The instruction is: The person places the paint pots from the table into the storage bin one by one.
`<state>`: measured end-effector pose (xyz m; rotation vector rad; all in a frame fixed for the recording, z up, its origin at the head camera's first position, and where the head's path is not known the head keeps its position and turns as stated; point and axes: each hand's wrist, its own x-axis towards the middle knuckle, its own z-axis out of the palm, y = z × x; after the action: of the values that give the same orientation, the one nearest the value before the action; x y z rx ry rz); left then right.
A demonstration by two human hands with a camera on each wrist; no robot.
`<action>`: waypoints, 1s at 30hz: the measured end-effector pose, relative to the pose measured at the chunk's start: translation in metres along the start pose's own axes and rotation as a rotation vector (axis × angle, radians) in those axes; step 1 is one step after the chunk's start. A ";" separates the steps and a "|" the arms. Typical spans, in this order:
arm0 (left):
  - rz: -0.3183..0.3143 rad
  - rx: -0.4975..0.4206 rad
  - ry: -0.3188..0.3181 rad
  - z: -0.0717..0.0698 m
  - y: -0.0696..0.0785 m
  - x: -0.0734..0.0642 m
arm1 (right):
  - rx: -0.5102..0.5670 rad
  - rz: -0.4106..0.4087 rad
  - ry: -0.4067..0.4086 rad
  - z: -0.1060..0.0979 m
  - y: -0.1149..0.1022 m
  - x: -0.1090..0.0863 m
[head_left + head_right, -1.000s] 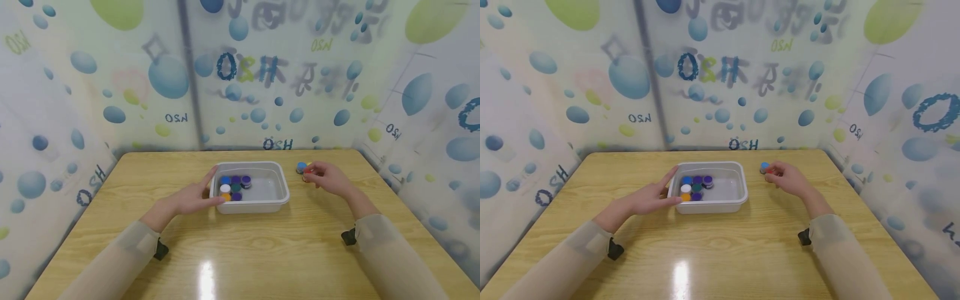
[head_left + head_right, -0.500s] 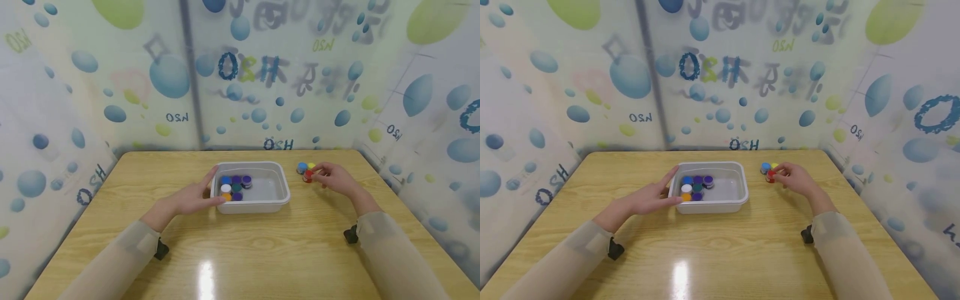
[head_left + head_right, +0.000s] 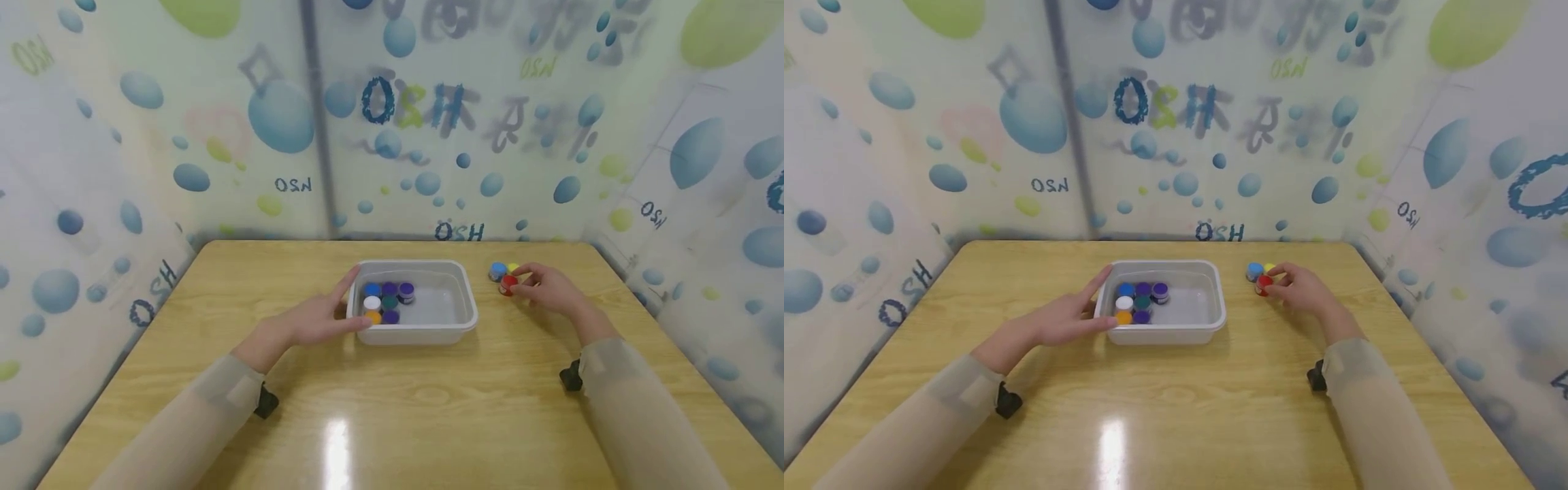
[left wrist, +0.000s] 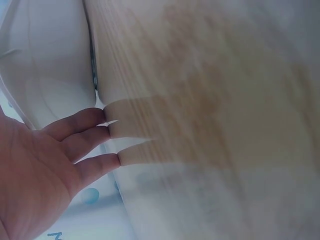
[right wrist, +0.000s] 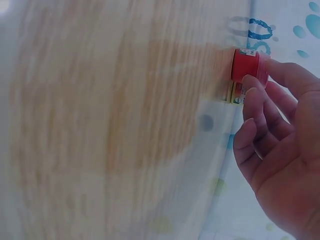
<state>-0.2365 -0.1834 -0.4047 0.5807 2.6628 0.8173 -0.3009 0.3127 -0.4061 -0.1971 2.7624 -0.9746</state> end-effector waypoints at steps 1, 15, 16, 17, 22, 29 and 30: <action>0.002 0.002 0.003 0.000 0.000 0.000 | 0.001 0.005 0.001 -0.001 0.000 0.001; 0.004 0.017 -0.003 -0.001 -0.001 0.002 | -0.025 0.037 -0.026 0.002 -0.001 0.008; 0.004 0.018 -0.003 -0.001 -0.001 0.002 | -0.031 0.033 -0.024 0.003 0.000 0.008; 0.004 0.019 -0.002 -0.001 -0.001 0.003 | -0.035 0.029 -0.023 0.003 0.000 0.007; 0.001 0.009 -0.006 -0.001 -0.001 0.002 | -0.028 -0.009 -0.014 0.004 -0.001 0.000; 0.002 0.016 -0.004 -0.001 -0.002 0.002 | -0.058 -0.092 0.013 -0.003 -0.014 -0.014; 0.004 0.018 -0.004 -0.001 -0.002 0.002 | -0.065 -0.107 0.019 -0.005 -0.017 -0.016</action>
<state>-0.2390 -0.1845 -0.4051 0.5922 2.6692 0.7936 -0.2858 0.3053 -0.3896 -0.3513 2.8288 -0.9169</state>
